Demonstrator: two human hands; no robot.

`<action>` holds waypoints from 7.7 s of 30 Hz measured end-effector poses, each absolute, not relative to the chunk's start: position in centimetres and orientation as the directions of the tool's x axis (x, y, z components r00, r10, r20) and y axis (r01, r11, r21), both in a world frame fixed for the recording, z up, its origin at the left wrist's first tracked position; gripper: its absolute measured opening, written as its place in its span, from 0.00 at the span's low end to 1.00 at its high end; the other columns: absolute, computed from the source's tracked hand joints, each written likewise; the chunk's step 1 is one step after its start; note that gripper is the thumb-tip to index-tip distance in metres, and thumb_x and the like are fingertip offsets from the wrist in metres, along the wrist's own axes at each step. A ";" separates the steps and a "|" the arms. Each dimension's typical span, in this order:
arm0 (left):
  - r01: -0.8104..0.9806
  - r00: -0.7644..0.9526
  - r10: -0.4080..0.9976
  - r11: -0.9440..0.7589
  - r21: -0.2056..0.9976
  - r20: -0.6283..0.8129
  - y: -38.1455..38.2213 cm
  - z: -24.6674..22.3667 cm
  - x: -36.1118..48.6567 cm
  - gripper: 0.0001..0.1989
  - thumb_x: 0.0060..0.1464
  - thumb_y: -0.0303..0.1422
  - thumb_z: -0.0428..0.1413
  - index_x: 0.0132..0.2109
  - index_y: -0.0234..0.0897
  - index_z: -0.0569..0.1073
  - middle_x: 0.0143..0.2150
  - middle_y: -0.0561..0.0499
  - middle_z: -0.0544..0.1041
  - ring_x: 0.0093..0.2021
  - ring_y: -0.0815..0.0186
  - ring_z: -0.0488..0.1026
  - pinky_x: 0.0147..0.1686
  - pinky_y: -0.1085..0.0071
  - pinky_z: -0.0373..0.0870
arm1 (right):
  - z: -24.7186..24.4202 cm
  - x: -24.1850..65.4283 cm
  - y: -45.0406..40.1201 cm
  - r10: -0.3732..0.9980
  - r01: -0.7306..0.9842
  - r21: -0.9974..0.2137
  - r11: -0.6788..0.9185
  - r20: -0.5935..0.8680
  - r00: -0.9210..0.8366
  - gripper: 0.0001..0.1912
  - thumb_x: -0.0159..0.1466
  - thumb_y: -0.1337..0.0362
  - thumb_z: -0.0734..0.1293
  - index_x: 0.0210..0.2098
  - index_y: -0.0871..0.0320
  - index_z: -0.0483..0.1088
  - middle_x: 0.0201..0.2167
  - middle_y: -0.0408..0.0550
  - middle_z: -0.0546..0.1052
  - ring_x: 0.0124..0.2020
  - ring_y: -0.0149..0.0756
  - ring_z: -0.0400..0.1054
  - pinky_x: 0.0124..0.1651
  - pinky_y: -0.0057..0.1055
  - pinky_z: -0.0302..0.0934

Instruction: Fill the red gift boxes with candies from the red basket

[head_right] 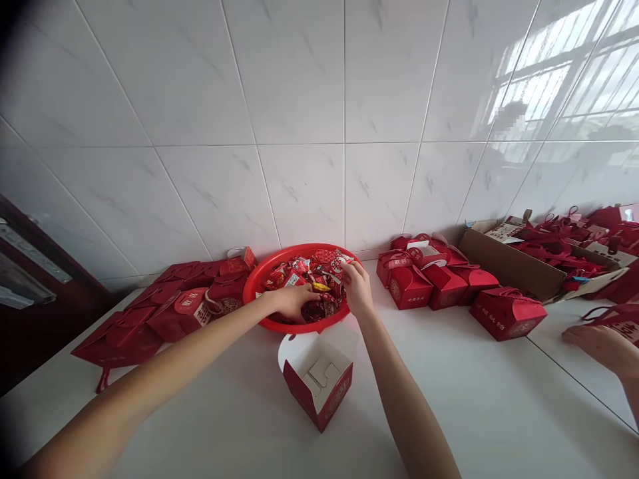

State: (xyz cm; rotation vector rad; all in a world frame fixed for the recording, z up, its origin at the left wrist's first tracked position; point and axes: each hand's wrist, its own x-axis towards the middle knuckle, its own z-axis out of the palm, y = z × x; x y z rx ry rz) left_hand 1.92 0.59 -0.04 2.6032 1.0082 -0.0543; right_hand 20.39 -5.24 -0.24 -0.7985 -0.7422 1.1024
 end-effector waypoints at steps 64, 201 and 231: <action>0.583 0.808 0.582 -0.761 0.285 -0.096 -1.3 1.6 2.1 0.19 0.49 0.30 0.60 0.51 0.40 0.77 0.51 0.44 0.75 0.50 0.54 0.73 0.45 0.67 0.68 | -0.7 19.4 -6.0 0.911 -0.021 -0.953 0.303 0.283 0.300 0.12 0.54 0.57 0.69 0.34 0.54 0.67 0.30 0.44 0.77 0.36 0.42 0.72 0.40 0.37 0.65; 0.678 0.609 0.793 -0.535 0.504 0.023 1.4 3.1 -3.4 0.22 0.56 0.34 0.51 0.56 0.40 0.74 0.51 0.48 0.78 0.46 0.60 0.75 0.47 0.66 0.71 | 0.4 19.6 -6.6 0.983 -0.001 -0.983 0.182 0.182 -0.009 0.14 0.57 0.51 0.67 0.27 0.52 0.62 0.29 0.45 0.78 0.27 0.39 0.72 0.32 0.36 0.68; 0.714 0.588 0.806 -0.558 0.423 0.069 1.0 2.0 -1.6 0.18 0.60 0.44 0.55 0.50 0.39 0.75 0.50 0.47 0.79 0.51 0.55 0.75 0.49 0.67 0.68 | 0.4 19.5 -6.6 0.974 0.015 -0.977 0.213 0.214 0.078 0.11 0.57 0.54 0.64 0.26 0.53 0.60 0.27 0.43 0.77 0.24 0.36 0.69 0.30 0.33 0.65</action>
